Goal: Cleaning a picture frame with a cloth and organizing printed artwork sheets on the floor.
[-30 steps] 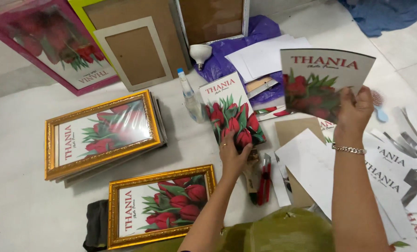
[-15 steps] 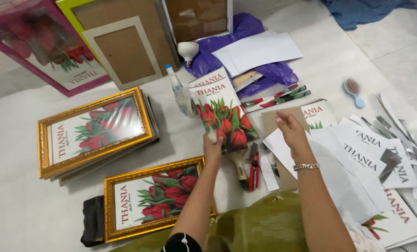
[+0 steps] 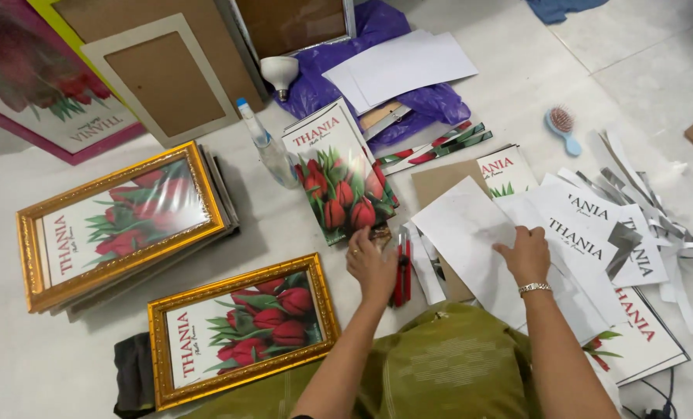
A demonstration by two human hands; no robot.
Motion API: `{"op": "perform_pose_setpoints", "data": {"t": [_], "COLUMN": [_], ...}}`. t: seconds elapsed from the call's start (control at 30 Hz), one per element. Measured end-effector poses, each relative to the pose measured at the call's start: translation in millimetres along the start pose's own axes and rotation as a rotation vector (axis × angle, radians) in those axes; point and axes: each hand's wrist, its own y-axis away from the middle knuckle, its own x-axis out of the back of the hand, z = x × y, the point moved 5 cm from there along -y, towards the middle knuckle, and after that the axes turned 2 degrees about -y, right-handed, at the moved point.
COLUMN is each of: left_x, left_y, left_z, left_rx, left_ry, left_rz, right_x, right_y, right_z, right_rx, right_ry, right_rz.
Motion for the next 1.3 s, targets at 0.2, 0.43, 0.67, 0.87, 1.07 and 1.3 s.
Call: {"op": "perform_pose_setpoints", "data": {"t": [0.2,0.43,0.67,0.87,1.07,1.3], "left_x": [-21,-34,-94,-95,-45,-21], "left_y": [23,14,25,28,27,11], "left_z": [8,9,-46,-38,-3,-14], "left_rx": [0.01,0.152,0.37,0.226,-0.008,-0.194], "left_ry": [0.305,0.75,0.688,0.538,0.43,0.422], "left_rz": [-0.248,-0.433,-0.586,-0.417,-0.274,-0.203], "right_x": [138,147,97,51,62,28], "right_y": [34,96,99,23,45,18], "right_z": [-83,-211,-185,9,38,88], "right_rx": [0.151,0.429,0.263,-0.06,-0.315,-0.225], "right_ry": [-0.136,0.26,-0.382,-0.167,-0.08,0.0], "right_rz": [0.132,0.466,-0.375,0.014,-0.22,-0.204]}}
